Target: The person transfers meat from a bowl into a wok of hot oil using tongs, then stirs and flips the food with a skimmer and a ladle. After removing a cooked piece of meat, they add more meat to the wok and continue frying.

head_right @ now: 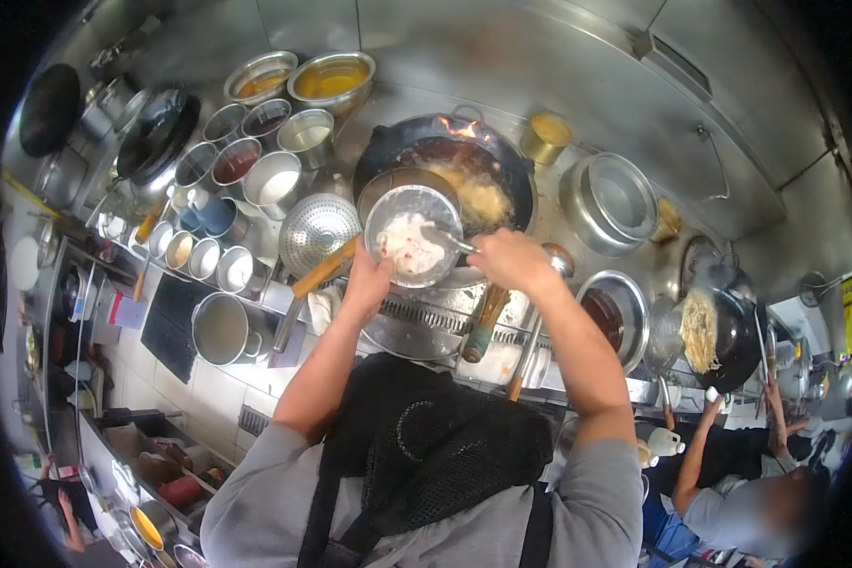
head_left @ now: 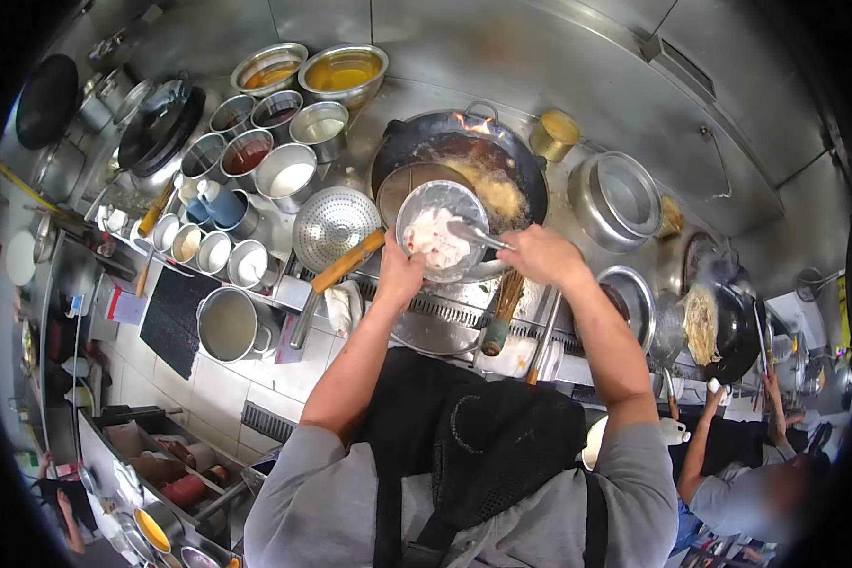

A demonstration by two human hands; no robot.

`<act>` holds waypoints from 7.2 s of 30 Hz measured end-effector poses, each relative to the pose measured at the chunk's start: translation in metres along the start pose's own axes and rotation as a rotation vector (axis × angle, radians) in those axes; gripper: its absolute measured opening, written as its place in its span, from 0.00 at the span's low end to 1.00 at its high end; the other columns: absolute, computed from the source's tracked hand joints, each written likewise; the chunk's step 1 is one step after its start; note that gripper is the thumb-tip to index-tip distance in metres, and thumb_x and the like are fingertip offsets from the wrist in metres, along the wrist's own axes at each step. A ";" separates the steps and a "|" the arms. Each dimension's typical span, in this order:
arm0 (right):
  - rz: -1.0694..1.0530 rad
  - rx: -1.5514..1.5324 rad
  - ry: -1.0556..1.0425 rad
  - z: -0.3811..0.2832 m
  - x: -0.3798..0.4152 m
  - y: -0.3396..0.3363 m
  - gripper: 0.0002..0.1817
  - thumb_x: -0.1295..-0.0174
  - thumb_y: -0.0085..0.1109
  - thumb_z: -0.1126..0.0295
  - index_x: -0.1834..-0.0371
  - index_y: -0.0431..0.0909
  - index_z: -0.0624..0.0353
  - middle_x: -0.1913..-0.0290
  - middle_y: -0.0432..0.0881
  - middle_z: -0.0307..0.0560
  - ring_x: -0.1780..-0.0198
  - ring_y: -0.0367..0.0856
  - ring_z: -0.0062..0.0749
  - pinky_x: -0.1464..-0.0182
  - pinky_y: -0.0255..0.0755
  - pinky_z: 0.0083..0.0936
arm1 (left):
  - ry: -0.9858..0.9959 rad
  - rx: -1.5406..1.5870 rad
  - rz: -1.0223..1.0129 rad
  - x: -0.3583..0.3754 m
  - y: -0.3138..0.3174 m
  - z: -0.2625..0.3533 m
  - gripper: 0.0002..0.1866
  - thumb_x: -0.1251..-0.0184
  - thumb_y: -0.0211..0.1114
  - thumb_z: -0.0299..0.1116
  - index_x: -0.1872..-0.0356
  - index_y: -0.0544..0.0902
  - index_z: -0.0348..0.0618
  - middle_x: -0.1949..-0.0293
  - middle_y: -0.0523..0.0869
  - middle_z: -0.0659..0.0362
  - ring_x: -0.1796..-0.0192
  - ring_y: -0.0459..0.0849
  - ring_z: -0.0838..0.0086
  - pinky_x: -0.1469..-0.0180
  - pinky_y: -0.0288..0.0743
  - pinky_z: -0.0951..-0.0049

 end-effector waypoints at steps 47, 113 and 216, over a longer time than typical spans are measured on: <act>-0.052 0.101 -0.063 -0.011 -0.022 -0.003 0.19 0.33 0.59 0.54 0.47 0.83 0.53 0.58 0.86 0.61 0.54 0.84 0.58 0.49 0.77 0.47 | 0.122 -0.046 0.070 -0.022 -0.011 -0.013 0.39 0.38 0.57 0.17 0.25 0.52 0.35 0.31 0.61 0.40 0.39 0.77 0.49 0.62 0.92 0.64; 0.034 0.187 0.053 0.023 -0.002 -0.070 0.27 0.36 0.61 0.49 0.43 0.79 0.58 0.59 0.87 0.60 0.53 0.85 0.57 0.47 0.76 0.49 | 0.193 -0.223 0.121 -0.042 0.025 0.016 0.37 0.35 0.60 0.21 0.26 0.54 0.38 0.36 0.67 0.35 0.38 0.75 0.42 0.44 0.82 0.56; 0.051 0.296 0.267 0.113 -0.109 -0.052 0.23 0.34 0.59 0.51 0.49 0.83 0.61 0.49 0.84 0.63 0.45 0.81 0.58 0.47 0.76 0.48 | 0.150 -0.212 0.271 -0.028 -0.020 -0.008 0.41 0.36 0.59 0.23 0.25 0.48 0.29 0.34 0.60 0.28 0.34 0.67 0.35 0.29 0.61 0.53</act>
Point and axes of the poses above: each hand's wrist, its own x-axis away from the middle knuckle, its own y-axis out of the palm, z = x × y, the point moved 7 cm from there along -x, towards the middle knuckle
